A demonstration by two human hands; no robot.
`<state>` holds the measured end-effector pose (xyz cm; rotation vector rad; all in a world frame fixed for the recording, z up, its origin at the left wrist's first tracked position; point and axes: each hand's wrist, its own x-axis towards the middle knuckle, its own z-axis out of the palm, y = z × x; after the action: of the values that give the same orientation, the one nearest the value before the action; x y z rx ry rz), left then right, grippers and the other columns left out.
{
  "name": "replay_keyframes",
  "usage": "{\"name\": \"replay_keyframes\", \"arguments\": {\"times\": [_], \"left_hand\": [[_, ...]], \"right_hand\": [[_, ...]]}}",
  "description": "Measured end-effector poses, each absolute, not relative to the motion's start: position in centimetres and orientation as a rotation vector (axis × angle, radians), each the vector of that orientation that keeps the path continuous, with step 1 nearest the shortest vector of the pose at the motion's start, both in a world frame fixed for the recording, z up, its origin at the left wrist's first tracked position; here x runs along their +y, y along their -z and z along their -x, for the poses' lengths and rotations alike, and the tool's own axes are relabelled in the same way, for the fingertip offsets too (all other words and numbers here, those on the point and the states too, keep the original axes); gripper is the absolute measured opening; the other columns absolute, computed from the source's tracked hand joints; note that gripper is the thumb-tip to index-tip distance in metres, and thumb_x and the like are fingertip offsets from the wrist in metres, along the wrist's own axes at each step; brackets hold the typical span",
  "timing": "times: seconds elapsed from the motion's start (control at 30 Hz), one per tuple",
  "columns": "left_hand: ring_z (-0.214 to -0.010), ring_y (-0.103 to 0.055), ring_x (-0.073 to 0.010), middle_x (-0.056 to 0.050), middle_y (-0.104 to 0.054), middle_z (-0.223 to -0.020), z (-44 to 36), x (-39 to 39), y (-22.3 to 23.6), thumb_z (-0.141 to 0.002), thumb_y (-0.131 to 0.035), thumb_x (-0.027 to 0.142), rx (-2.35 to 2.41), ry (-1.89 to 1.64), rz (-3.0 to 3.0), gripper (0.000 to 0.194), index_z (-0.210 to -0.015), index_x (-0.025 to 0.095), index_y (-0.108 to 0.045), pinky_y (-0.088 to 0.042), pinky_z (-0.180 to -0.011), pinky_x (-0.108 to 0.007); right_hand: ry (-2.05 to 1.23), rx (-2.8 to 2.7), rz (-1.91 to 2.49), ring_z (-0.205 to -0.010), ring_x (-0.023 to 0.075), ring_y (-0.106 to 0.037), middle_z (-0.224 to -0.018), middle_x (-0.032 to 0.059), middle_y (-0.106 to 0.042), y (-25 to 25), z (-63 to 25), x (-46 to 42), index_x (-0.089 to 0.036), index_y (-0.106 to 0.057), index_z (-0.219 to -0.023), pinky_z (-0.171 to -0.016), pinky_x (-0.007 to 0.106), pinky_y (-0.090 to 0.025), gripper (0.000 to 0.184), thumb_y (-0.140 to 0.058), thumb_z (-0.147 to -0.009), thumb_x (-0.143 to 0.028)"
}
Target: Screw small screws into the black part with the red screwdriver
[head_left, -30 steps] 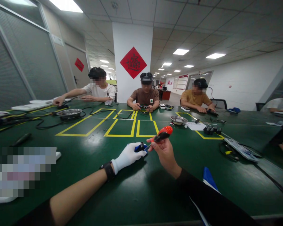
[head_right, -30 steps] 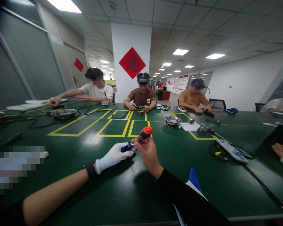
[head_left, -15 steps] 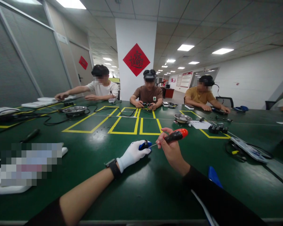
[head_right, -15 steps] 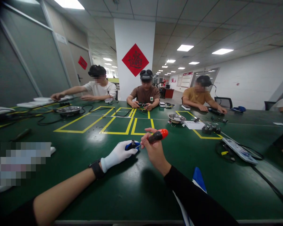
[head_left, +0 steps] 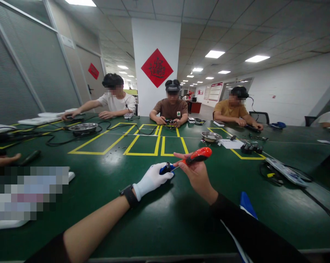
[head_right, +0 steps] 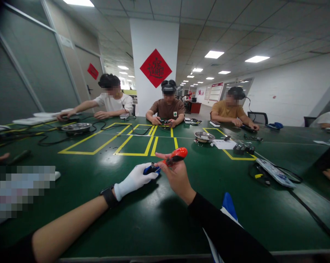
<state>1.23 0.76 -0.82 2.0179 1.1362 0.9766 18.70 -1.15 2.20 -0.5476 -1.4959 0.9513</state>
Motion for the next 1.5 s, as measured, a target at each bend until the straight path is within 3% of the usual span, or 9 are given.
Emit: {"name": "replay_keyframes", "arguments": {"times": [0.2,0.4,0.57,0.73,0.9,1.07,1.23,1.4,1.5], "left_hand": [[-0.058,-0.051,-0.0124,0.003,-0.059,-0.066,-1.1,0.8,0.7,-0.083,-0.055,0.038,1.1,-0.958,-2.066,0.023,-0.087,0.016,-0.063,-0.038,-0.058,-0.023],[-0.063,-0.053,-0.0141,0.002,-0.061,-0.069,-1.2,0.8,0.7,-0.08,-0.058,0.037,1.153,-0.991,-2.111,0.023,-0.086,0.016,-0.064,-0.039,-0.061,-0.024],[-0.056,-0.05,-0.0125,0.003,-0.057,-0.063,-1.2,0.6,0.6,-0.082,-0.055,0.039,1.146,-0.957,-2.061,0.025,-0.087,0.015,-0.062,-0.037,-0.055,-0.023],[-0.06,-0.052,-0.0133,0.002,-0.06,-0.067,-1.3,0.4,0.3,-0.082,-0.054,0.037,1.156,-0.957,-2.085,0.023,-0.082,0.015,-0.061,-0.038,-0.057,-0.023],[-0.066,-0.054,-0.0146,0.001,-0.063,-0.073,-1.3,0.4,0.1,-0.082,-0.055,0.036,1.149,-0.979,-2.117,0.025,-0.089,0.015,-0.064,-0.039,-0.062,-0.024],[-0.062,-0.052,-0.0142,0.002,-0.06,-0.068,-1.2,0.5,0.4,-0.083,-0.054,0.039,1.157,-0.966,-2.122,0.026,-0.086,0.015,-0.063,-0.038,-0.06,-0.024],[-0.065,-0.053,-0.0149,0.001,-0.062,-0.072,-1.1,0.7,0.5,-0.082,-0.055,0.038,1.16,-0.967,-2.14,0.025,-0.084,0.015,-0.062,-0.038,-0.061,-0.024],[-0.064,-0.053,-0.0137,0.002,-0.062,-0.072,-1.1,0.6,0.5,-0.082,-0.055,0.037,1.123,-0.96,-2.095,0.023,-0.086,0.016,-0.062,-0.039,-0.061,-0.024],[-0.064,-0.053,-0.0135,0.002,-0.062,-0.073,-1.2,0.6,0.5,-0.082,-0.055,0.036,1.105,-0.967,-2.078,0.023,-0.088,0.016,-0.063,-0.04,-0.062,-0.024]], "right_hand": [[-0.898,-1.456,0.497,-0.068,0.0135,-0.061,-0.076,-0.0046,-0.059,-1.5,-18.7,-0.7,-0.026,-0.046,-0.102,-0.076,0.033,-0.051,0.02,-0.059,-0.087,-0.023],[-0.868,-1.475,0.512,-0.096,0.0163,-0.058,-0.107,0.0031,-0.056,-1.1,-18.8,-0.7,-0.027,-0.041,-0.125,-0.094,0.037,-0.045,0.037,-0.051,-0.09,-0.022],[-0.856,-1.469,0.514,-0.107,0.0192,-0.058,-0.135,0.0084,-0.049,-1.3,-18.7,-0.7,-0.025,-0.046,-0.117,-0.096,0.04,-0.046,0.031,-0.056,-0.088,-0.023],[-0.902,-1.514,0.504,-0.09,0.018,-0.064,-0.103,0.0045,-0.066,-1.3,-18.7,-0.5,-0.024,-0.048,-0.101,-0.09,0.039,-0.048,0.02,-0.061,-0.086,-0.021],[-0.879,-1.5,0.501,-0.074,0.0141,-0.06,-0.082,-0.0027,-0.057,-1.2,-18.9,-0.4,-0.025,-0.047,-0.099,-0.078,0.033,-0.049,0.016,-0.058,-0.087,-0.022],[-0.899,-1.465,0.508,-0.089,0.0148,-0.061,-0.105,0.0009,-0.057,-1.2,-19.1,-0.7,-0.028,-0.043,-0.121,-0.093,0.037,-0.045,0.033,-0.048,-0.09,-0.02],[-0.932,-1.473,0.502,-0.097,0.0167,-0.063,-0.133,0.0065,-0.05,-1.8,-19.0,-1.0,-0.026,-0.047,-0.119,-0.095,0.039,-0.045,0.029,-0.052,-0.09,-0.022],[-0.941,-1.554,0.5,-0.083,0.0174,-0.066,-0.1,0.0041,-0.066,-2.2,-19.0,-1.1,-0.022,-0.053,-0.096,-0.084,0.037,-0.05,0.01,-0.058,-0.087,-0.022],[-0.971,-1.521,0.461,-0.069,0.0144,-0.063,-0.08,-0.0029,-0.061,-2.0,-19.0,-0.9,-0.024,-0.048,-0.094,-0.071,0.032,-0.05,0.014,-0.059,-0.086,-0.02]]}}
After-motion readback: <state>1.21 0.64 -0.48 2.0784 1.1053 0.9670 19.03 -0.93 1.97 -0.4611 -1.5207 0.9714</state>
